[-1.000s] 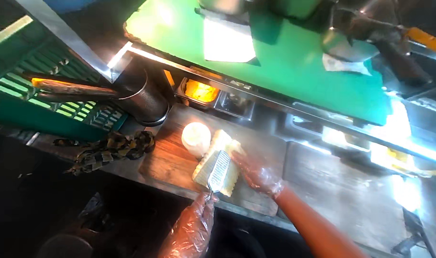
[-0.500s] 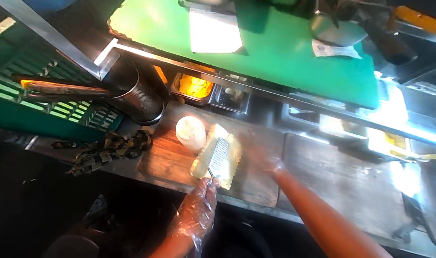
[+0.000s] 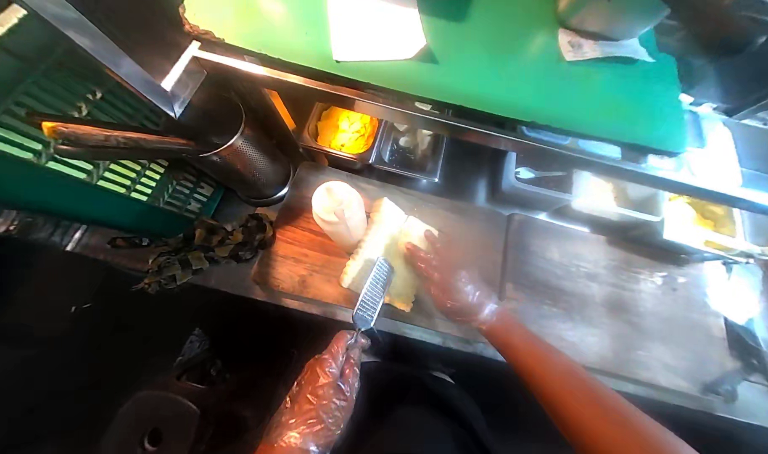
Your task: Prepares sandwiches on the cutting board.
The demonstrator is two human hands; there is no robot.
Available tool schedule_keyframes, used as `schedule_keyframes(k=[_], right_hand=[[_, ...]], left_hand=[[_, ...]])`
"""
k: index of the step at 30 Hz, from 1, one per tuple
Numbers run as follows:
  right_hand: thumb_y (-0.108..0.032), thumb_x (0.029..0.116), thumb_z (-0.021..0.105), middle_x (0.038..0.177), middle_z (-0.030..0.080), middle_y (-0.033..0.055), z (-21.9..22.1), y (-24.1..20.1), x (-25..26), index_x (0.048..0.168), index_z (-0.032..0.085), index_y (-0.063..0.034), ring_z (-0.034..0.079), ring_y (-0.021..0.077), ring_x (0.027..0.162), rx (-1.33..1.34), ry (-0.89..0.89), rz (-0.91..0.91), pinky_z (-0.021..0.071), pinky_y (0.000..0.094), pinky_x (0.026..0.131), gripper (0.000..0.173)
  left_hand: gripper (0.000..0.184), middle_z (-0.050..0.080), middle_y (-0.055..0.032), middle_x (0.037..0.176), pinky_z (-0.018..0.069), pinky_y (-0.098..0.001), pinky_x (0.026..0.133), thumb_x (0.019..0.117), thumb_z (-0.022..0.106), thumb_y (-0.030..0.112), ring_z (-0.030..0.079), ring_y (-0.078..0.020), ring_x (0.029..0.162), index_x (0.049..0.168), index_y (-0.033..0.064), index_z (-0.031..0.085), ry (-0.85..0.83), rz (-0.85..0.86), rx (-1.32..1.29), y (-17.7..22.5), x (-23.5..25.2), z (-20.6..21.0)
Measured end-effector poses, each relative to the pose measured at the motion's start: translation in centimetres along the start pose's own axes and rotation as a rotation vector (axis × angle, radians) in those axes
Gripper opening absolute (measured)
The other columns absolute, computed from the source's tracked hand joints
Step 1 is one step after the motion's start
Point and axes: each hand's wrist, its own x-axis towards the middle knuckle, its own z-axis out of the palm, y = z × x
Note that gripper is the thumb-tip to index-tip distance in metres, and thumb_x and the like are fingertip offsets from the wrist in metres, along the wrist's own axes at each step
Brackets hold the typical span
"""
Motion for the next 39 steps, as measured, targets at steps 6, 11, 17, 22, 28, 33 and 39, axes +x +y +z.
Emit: schedule_keyframes(k=[6, 11, 17, 22, 28, 33, 39], right_hand=[[-0.02, 0.0983, 0.053, 0.154, 0.054, -0.0025, 0.7, -1.3, -1.5, 0.143, 0.063, -0.0195, 0.032, 0.0301, 0.154, -0.019, -0.028, -0.119, 0.0227, 0.061, 0.125, 0.046], [-0.022, 0.1005, 0.052, 0.152, 0.056, -0.0049, 2.1, -2.6, -3.1, 0.139, 0.066, -0.0213, 0.034, 0.0262, 0.153, -0.019, 0.037, -0.101, 0.0233, 0.0588, 0.126, 0.041], [-0.018, 0.1022, 0.051, 0.151, 0.057, -0.0029, 2.8, -4.4, -3.5, 0.141, 0.065, -0.0183, 0.036, 0.0272, 0.152, 0.072, 0.25, -0.014, 0.0227, 0.0599, 0.126, 0.041], [-0.017, 0.1012, 0.053, 0.152, 0.056, -0.0012, 1.3, -9.8, -1.3, 0.141, 0.065, -0.0179, 0.034, 0.0295, 0.153, 0.186, 0.369, -0.101, 0.0206, 0.065, 0.125, 0.041], [-0.007, 0.0906, 0.059, 0.149, 0.059, -0.0014, 2.3, -4.8, 1.1, 0.14, 0.065, -0.0167, 0.036, 0.0331, 0.152, 0.002, 0.427, -0.017, 0.019, 0.0684, 0.123, 0.051], [-0.01, 0.0964, 0.059, 0.152, 0.056, -0.0029, 2.3, -8.2, 1.1, 0.143, 0.063, -0.018, 0.036, 0.0237, 0.152, 0.123, 0.398, -0.105, 0.0197, 0.0651, 0.125, 0.047], [-0.008, 0.097, 0.057, 0.154, 0.054, -0.0026, 2.3, -9.5, 1.6, 0.143, 0.062, -0.0166, 0.033, 0.0243, 0.154, 0.172, 0.417, -0.097, 0.021, 0.0622, 0.126, 0.047]], left_hand=[[0.031, 0.073, -0.0007, 0.101, 0.0569, -0.032, 0.08, 0.1062, 0.042, 0.025, 0.069, -0.0102, 0.088, 0.124, 0.0175, 0.066, 0.055, 0.028, -0.012, -0.5, -2.0, 1.6], [0.032, 0.072, 0.0015, 0.102, 0.056, -0.0304, 0.08, 0.106, 0.042, 0.026, 0.068, -0.0078, 0.088, 0.124, 0.0179, 0.066, 0.12, 0.029, -0.029, -0.2, -1.7, 1.8], [0.029, 0.069, 0.0025, 0.094, 0.0538, -0.0321, 0.073, 0.1075, 0.045, 0.029, 0.063, -0.008, 0.077, 0.123, 0.0201, 0.068, 0.138, -0.03, -0.122, 0.9, -0.2, 0.4], [0.015, 0.046, 0.0025, 0.061, 0.0348, -0.0227, 0.041, 0.1058, 0.052, 0.014, 0.038, -0.0072, 0.044, 0.112, 0.0092, 0.065, 0.029, -0.058, -0.726, 2.5, 0.7, -1.9], [0.018, 0.034, 0.0056, 0.056, 0.026, -0.0179, 0.035, 0.1083, 0.049, 0.02, 0.028, -0.0039, 0.039, 0.108, 0.0122, 0.065, -0.206, -0.255, -0.823, 4.8, 0.0, -5.6], [0.017, 0.032, 0.0072, 0.056, 0.0265, -0.0165, 0.035, 0.1083, 0.049, 0.022, 0.028, -0.0021, 0.039, 0.107, 0.0136, 0.064, -0.316, -0.276, -0.789, 5.0, -0.1, -7.9], [0.016, 0.03, 0.0085, 0.055, 0.0262, -0.0153, 0.034, 0.1071, 0.05, 0.024, 0.026, -0.0009, 0.038, 0.103, 0.0156, 0.064, -0.387, -0.319, -0.845, 4.5, 0.8, -9.4]])
